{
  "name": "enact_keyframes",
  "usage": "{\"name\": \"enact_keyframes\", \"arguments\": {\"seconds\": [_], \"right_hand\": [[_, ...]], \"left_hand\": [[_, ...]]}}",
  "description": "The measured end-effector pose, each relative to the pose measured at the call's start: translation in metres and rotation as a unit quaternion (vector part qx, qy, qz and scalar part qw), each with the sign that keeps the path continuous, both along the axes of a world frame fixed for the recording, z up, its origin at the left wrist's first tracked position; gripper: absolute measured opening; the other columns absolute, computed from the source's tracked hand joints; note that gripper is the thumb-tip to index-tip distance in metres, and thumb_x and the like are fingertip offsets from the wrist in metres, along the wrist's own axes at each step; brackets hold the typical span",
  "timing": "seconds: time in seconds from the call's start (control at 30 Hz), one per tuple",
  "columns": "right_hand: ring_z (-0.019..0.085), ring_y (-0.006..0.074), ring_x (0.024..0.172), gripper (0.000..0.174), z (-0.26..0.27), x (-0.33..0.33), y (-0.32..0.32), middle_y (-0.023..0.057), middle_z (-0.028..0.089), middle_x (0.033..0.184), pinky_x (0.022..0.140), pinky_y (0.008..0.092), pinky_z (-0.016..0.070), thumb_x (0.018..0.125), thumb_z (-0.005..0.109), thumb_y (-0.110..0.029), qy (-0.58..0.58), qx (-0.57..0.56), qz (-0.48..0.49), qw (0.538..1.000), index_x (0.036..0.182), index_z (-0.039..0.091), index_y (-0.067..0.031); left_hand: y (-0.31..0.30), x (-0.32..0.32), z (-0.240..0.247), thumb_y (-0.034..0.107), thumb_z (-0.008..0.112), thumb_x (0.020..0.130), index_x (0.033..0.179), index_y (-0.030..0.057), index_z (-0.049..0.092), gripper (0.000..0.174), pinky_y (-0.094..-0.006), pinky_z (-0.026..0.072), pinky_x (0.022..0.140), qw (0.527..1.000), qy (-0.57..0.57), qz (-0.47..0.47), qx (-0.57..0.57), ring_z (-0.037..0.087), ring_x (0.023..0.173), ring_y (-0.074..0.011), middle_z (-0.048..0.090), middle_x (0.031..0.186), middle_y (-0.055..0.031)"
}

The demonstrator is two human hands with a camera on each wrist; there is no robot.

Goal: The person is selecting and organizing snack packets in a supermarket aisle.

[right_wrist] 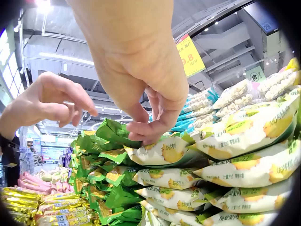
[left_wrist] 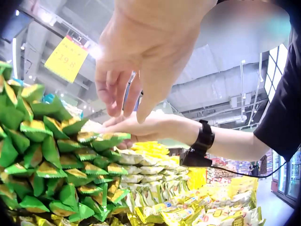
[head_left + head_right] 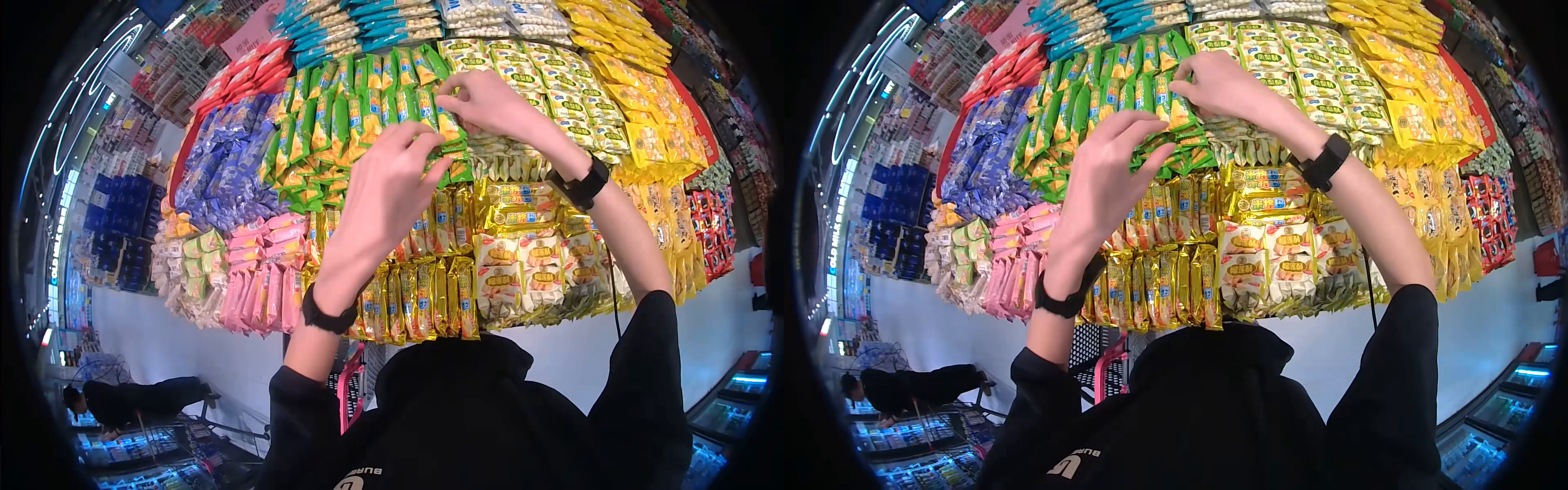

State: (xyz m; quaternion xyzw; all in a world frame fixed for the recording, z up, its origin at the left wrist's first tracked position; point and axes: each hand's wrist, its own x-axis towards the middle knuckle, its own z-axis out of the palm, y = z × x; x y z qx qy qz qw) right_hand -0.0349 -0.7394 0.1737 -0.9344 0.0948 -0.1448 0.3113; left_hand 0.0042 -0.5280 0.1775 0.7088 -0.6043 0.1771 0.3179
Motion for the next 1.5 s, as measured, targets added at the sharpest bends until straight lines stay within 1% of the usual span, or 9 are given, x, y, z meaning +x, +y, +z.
{"name": "enact_keyframes", "arguments": {"seconds": [0.37, 0.47, 0.67, 0.77, 0.97, 1.17, 1.27, 1.37, 1.5], "right_hand": [[0.061, 0.0161, 0.051, 0.029, 0.008, 0.016, -0.026, 0.0086, 0.065, 0.061, 0.049, 0.0310, 0.0500, 0.085, 0.065, -0.020, 0.017, -0.038, 0.019, 0.999, 0.103, 0.064, 0.0034], [0.061, 0.0160, 0.052, 0.031, 0.007, 0.021, -0.027, 0.0096, 0.066, 0.063, 0.049, 0.0317, 0.0504, 0.085, 0.066, -0.022, 0.020, -0.030, 0.011, 0.999, 0.104, 0.063, 0.0027], [0.064, 0.0154, 0.055, 0.026, -0.001, 0.026, -0.029, 0.0099, 0.067, 0.066, 0.052, 0.0310, 0.0516, 0.086, 0.065, -0.021, 0.008, -0.017, 0.016, 1.000, 0.100, 0.066, 0.0013], [0.065, 0.0142, 0.057, 0.025, -0.001, 0.024, -0.033, 0.0094, 0.068, 0.067, 0.054, 0.0294, 0.0520, 0.086, 0.066, -0.021, -0.012, -0.040, 0.025, 0.999, 0.098, 0.067, 0.0010], [0.066, 0.0129, 0.057, 0.027, 0.007, 0.020, -0.028, 0.0090, 0.068, 0.065, 0.056, 0.0275, 0.0522, 0.084, 0.069, -0.023, 0.018, -0.040, 0.027, 0.999, 0.095, 0.068, 0.0019], [0.065, 0.0132, 0.056, 0.026, -0.001, 0.025, -0.028, 0.0090, 0.068, 0.065, 0.058, 0.0271, 0.0521, 0.084, 0.068, -0.022, 0.016, -0.017, 0.021, 1.000, 0.094, 0.069, 0.0021], [0.065, 0.0151, 0.057, 0.027, -0.001, 0.025, -0.027, 0.0093, 0.068, 0.065, 0.059, 0.0285, 0.0523, 0.084, 0.068, -0.022, 0.015, -0.029, 0.020, 0.999, 0.095, 0.069, 0.0024], [0.066, 0.0179, 0.062, 0.031, 0.006, 0.020, -0.022, 0.0108, 0.068, 0.067, 0.062, 0.0309, 0.0527, 0.084, 0.068, -0.025, 0.023, -0.058, 0.015, 0.998, 0.098, 0.069, 0.0026], [0.068, 0.0212, 0.069, 0.039, 0.006, 0.017, -0.024, 0.0143, 0.070, 0.076, 0.066, 0.0326, 0.0531, 0.083, 0.070, -0.030, 0.003, -0.107, 0.038, 0.994, 0.102, 0.069, 0.0031]], "left_hand": [[-0.042, 0.011, -0.031, 0.008, 0.072, 0.078, 0.090, 0.0020, 0.067, 0.014, -0.0365, 0.0528, 0.069, 0.996, -0.082, -0.007, -0.034, 0.064, 0.081, -0.0275, 0.068, 0.092, -0.0088], [-0.042, 0.007, -0.030, 0.005, 0.064, 0.080, 0.079, 0.0007, 0.062, 0.005, -0.0384, 0.0513, 0.065, 0.994, -0.101, 0.009, -0.033, 0.060, 0.079, -0.0277, 0.066, 0.090, -0.0097], [-0.045, 0.012, -0.032, 0.008, 0.072, 0.076, 0.086, 0.0056, 0.069, 0.011, -0.0329, 0.0515, 0.060, 0.984, -0.173, 0.038, -0.018, 0.059, 0.073, -0.0219, 0.069, 0.091, -0.0029], [-0.044, 0.009, -0.034, 0.001, 0.063, 0.071, 0.076, 0.0020, 0.059, 0.006, -0.0362, 0.0506, 0.062, 0.988, -0.147, 0.018, -0.037, 0.056, 0.075, -0.0259, 0.060, 0.082, -0.0078], [-0.046, 0.015, -0.036, 0.006, 0.071, 0.077, 0.087, 0.0050, 0.067, 0.011, -0.0335, 0.0505, 0.058, 0.984, -0.175, 0.023, -0.033, 0.057, 0.073, -0.0230, 0.068, 0.090, -0.0031], [-0.043, 0.013, -0.037, 0.005, 0.071, 0.076, 0.091, 0.0050, 0.067, 0.016, -0.0340, 0.0506, 0.058, 0.984, -0.172, 0.022, -0.033, 0.057, 0.073, -0.0240, 0.069, 0.095, -0.0040], [-0.042, 0.010, -0.037, -0.001, 0.060, 0.070, 0.083, -0.0004, 0.061, 0.013, -0.0353, 0.0504, 0.063, 0.988, -0.147, 0.009, -0.057, 0.056, 0.077, -0.0248, 0.063, 0.087, -0.0084], [-0.043, 0.014, -0.037, -0.001, 0.061, 0.071, 0.084, -0.0005, 0.061, 0.013, -0.0357, 0.0504, 0.063, 0.988, -0.141, 0.007, -0.055, 0.056, 0.077, -0.0256, 0.064, 0.086, -0.0092], [-0.042, 0.016, -0.035, 0.006, 0.070, 0.077, 0.090, 0.0048, 0.067, 0.014, -0.0347, 0.0511, 0.060, 0.989, -0.143, 0.036, -0.028, 0.058, 0.075, -0.0250, 0.070, 0.094, -0.0053]]}}
